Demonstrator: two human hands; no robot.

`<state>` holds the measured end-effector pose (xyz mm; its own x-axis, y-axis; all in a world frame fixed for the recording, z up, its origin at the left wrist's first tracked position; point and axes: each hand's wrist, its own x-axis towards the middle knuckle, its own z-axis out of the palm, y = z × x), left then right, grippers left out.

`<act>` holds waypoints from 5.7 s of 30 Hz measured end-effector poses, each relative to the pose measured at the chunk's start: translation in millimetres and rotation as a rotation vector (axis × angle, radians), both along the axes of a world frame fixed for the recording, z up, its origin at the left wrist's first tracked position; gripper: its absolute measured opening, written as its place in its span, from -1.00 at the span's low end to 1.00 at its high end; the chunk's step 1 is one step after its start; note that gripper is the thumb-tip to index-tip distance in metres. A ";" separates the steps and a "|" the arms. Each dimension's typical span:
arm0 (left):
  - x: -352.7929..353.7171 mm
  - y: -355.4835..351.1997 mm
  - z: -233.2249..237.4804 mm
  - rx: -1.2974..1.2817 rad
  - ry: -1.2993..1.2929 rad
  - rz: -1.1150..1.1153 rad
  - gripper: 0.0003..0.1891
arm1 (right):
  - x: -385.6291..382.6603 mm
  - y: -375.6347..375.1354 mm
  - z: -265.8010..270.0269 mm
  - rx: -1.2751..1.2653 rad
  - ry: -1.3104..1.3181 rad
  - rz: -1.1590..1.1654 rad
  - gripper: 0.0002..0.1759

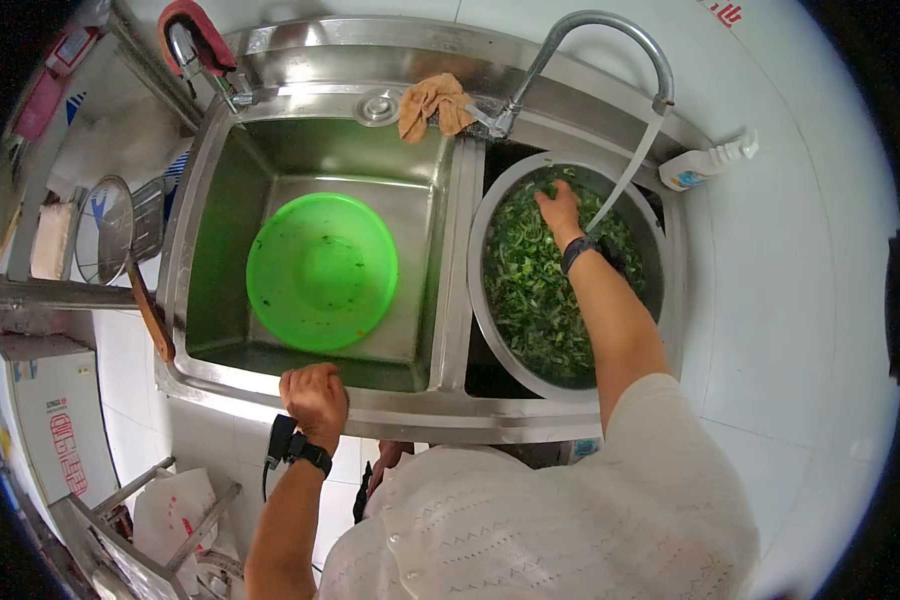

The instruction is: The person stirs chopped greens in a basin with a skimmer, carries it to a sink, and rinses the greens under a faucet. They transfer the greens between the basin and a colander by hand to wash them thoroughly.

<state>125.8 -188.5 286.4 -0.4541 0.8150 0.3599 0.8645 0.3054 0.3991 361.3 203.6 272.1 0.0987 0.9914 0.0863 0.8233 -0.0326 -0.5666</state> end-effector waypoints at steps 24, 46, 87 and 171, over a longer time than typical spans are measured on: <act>1.0 -2.0 -6.0 -0.041 0.006 -0.012 -0.92 | 150.4 -81.3 16.4 -0.451 -0.185 0.243 -0.18; 2.1 -4.9 -7.5 0.012 0.042 -0.020 -0.93 | 119.9 -172.0 41.1 -0.236 -0.914 0.883 -0.46; -5.3 -4.7 -17.6 0.036 0.083 -0.028 -0.92 | 214.3 -99.8 -3.8 -0.397 -0.087 0.333 -0.08; 5.9 0.0 -3.2 -0.046 0.059 0.028 -0.93 | 203.7 -86.4 38.0 -0.799 0.490 -0.140 -0.06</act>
<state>131.7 -188.5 283.2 -0.4562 0.8186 0.3490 0.8769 0.3471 0.3324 565.0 117.2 310.2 0.0666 0.7152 -0.6957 0.4590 -0.6411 -0.6151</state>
